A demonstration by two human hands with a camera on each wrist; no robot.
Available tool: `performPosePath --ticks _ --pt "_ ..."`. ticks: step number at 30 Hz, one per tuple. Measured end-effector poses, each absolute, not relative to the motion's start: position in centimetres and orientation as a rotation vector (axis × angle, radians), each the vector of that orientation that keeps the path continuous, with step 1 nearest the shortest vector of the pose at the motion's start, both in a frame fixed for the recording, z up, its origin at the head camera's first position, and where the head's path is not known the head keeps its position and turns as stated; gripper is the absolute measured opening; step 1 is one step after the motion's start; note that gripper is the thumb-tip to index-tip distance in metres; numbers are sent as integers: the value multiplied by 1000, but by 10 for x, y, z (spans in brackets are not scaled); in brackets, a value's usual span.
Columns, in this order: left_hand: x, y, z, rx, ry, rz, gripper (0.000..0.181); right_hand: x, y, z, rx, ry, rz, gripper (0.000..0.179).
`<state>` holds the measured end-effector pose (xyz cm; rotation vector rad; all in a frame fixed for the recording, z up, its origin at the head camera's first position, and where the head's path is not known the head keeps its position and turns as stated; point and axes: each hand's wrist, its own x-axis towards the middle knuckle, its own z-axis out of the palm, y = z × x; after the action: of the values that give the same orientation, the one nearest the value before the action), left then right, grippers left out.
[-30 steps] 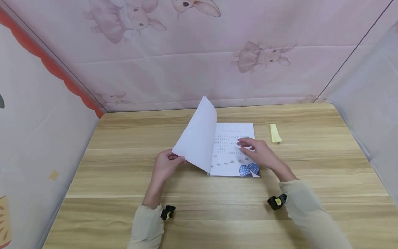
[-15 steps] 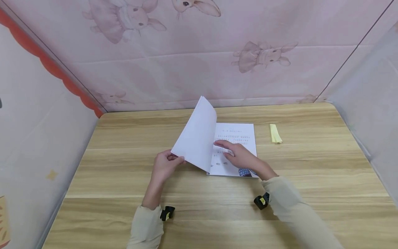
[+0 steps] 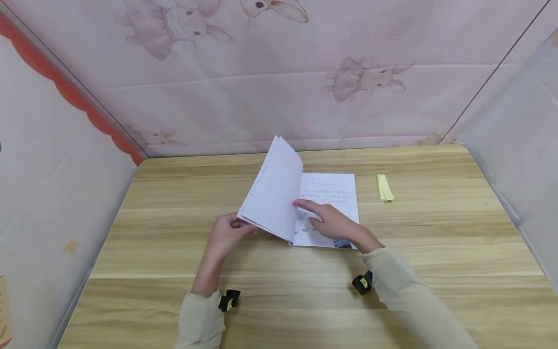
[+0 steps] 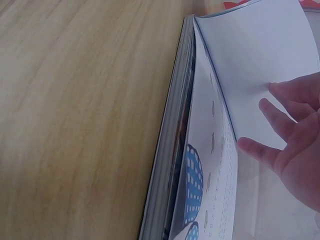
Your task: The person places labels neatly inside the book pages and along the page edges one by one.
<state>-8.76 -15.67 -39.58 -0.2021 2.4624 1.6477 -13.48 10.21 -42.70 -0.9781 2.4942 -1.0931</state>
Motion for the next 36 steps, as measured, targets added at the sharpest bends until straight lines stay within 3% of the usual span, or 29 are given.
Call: performPosePath --ticks 7,23,36 --pt "-87 -173 -391 -47 2459 1534 18 -135 101 -429 -1004 2509 -1066 52" --pt "-100 -207 -361 -245 2696 1264 21 -138 91 -434 -994 2489 -1090 54" --pt "-112 -193 -353 -273 2772 1382 23 -134 81 -434 -976 2503 -1071 53"
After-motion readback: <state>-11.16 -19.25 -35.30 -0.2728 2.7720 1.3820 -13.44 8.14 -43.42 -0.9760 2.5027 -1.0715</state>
